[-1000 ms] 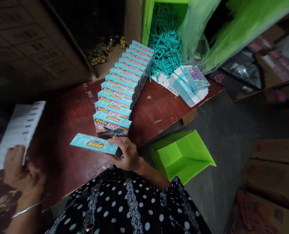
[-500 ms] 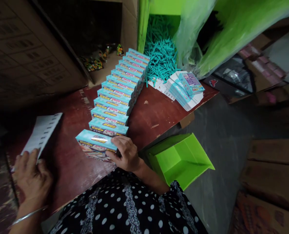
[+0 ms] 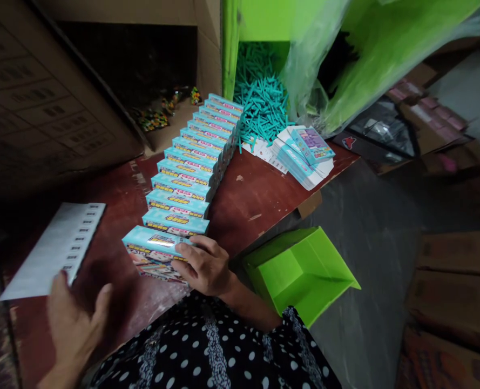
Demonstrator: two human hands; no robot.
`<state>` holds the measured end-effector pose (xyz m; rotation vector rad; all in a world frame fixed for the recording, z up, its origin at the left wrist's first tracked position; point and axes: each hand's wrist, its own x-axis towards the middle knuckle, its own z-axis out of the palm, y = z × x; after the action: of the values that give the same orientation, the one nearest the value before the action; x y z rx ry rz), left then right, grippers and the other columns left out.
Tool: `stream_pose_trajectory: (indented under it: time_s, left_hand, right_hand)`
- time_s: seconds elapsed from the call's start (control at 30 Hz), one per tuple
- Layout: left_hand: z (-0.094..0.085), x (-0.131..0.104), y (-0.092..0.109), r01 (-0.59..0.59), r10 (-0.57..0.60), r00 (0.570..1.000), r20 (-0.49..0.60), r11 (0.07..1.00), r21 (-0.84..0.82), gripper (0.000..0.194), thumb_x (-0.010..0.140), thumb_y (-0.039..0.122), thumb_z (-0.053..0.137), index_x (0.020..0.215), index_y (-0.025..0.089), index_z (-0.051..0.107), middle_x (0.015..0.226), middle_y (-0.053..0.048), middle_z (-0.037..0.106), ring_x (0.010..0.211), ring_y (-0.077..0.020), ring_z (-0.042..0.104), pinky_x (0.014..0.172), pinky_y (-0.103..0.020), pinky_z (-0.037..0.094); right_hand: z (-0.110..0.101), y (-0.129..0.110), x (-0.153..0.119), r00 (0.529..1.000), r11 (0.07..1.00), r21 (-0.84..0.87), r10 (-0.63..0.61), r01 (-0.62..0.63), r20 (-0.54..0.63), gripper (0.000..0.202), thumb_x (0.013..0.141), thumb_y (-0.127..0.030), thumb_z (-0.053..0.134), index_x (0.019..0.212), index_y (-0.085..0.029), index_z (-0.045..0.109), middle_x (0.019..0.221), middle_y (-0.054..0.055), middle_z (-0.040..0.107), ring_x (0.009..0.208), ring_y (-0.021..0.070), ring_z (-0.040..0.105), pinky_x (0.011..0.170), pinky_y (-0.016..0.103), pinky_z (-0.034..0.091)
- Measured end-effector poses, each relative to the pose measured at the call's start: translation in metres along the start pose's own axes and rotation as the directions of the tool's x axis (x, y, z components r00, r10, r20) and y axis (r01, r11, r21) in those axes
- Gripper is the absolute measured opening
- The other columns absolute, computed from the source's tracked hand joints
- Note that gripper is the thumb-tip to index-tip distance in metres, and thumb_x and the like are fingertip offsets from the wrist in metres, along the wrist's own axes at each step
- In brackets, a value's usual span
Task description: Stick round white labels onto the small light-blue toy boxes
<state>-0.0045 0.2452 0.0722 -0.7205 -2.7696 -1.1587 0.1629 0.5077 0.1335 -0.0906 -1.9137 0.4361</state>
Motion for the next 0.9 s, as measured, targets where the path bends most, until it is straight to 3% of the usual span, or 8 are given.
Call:
stream_pose_trajectory:
  time_s: [0.1,0.2,0.37,0.47,0.57,0.73,0.9]
  left_hand:
    - [0.023,-0.006,0.023,-0.052,0.065,0.989,0.134,0.994,-0.099,0.114,0.091,0.065,0.076,0.183,0.029,0.019,0.184,-0.017,0.034,0.168,-0.0473,0.035,0.138,-0.068,0.031]
    - [0.043,-0.009,0.044,-0.081,0.137,0.961,0.241,0.971,-0.225,0.126,0.085,0.063,0.085,0.183,0.029,0.014,0.184,-0.019,0.034,0.168,-0.0459,0.036,0.138,-0.066,0.032]
    - [0.057,-0.01,0.064,0.059,0.016,0.967,0.254,0.957,-0.283,0.141,0.077,0.062,0.095,0.183,0.024,0.009,0.18,-0.025,0.037,0.164,-0.047,0.043,0.135,-0.064,0.039]
    - [0.062,-0.014,0.063,0.081,-0.006,0.975,0.222,0.941,-0.329,0.144,0.074,0.064,0.097,0.182,0.023,0.011,0.181,-0.026,0.035,0.164,-0.0477,0.042,0.136,-0.066,0.036]
    - [0.066,-0.02,0.053,0.052,0.019,0.983,0.183,0.925,-0.376,0.14,0.07,0.062,0.101,0.179,0.021,0.022,0.174,-0.026,0.044,0.161,-0.046,0.047,0.136,-0.063,0.037]
    - [0.068,-0.026,0.038,0.032,0.013,0.992,0.122,0.933,-0.357,0.104,0.069,0.065,0.1,0.149,0.018,0.054,0.14,-0.019,0.068,0.136,-0.0412,0.067,0.125,-0.06,0.052]
    - [0.068,-0.03,0.03,0.053,-0.027,0.996,0.084,0.942,-0.331,0.095,0.066,0.071,0.098,0.134,0.018,0.059,0.128,-0.015,0.07,0.123,-0.0388,0.07,0.118,-0.059,0.057]
  right_hand:
    - [-0.006,0.004,-0.001,0.997,0.998,-0.016,0.058,-0.058,-0.047,0.086,0.095,-0.029,0.087,0.169,-0.022,0.046,0.117,0.01,0.084,0.117,0.0293,0.074,0.097,0.044,0.072]
    - [-0.012,0.013,-0.004,0.966,0.969,0.031,0.245,-0.243,-0.084,0.08,0.1,-0.044,0.08,0.168,-0.021,0.045,0.137,0.018,0.077,0.131,0.0336,0.071,0.106,0.054,0.069]
    - [-0.012,0.025,-0.013,0.87,0.843,0.222,0.488,-0.489,0.064,0.091,0.103,-0.054,0.075,0.174,-0.019,0.031,0.154,0.023,0.066,0.139,0.0306,0.07,0.109,0.047,0.068]
    - [-0.008,0.023,-0.018,0.826,0.76,0.338,0.55,-0.555,0.121,0.094,0.1,-0.05,0.08,0.174,-0.023,0.03,0.148,0.018,0.071,0.131,0.0269,0.074,0.111,0.045,0.067]
    - [-0.007,0.015,-0.02,0.8,0.711,0.389,0.584,-0.586,0.138,0.089,0.099,-0.044,0.082,0.173,-0.029,0.033,0.142,0.013,0.073,0.127,0.0262,0.075,0.113,0.047,0.067]
    - [-0.01,0.004,-0.016,0.831,0.747,0.381,0.54,-0.545,0.132,0.082,0.103,-0.039,0.078,0.173,-0.032,0.035,0.134,0.011,0.076,0.123,0.0269,0.078,0.104,0.046,0.072]
    - [-0.01,0.002,-0.014,0.87,0.797,0.356,0.476,-0.488,0.127,0.087,0.101,-0.039,0.081,0.173,-0.033,0.034,0.132,0.01,0.078,0.119,0.0267,0.08,0.103,0.048,0.073]
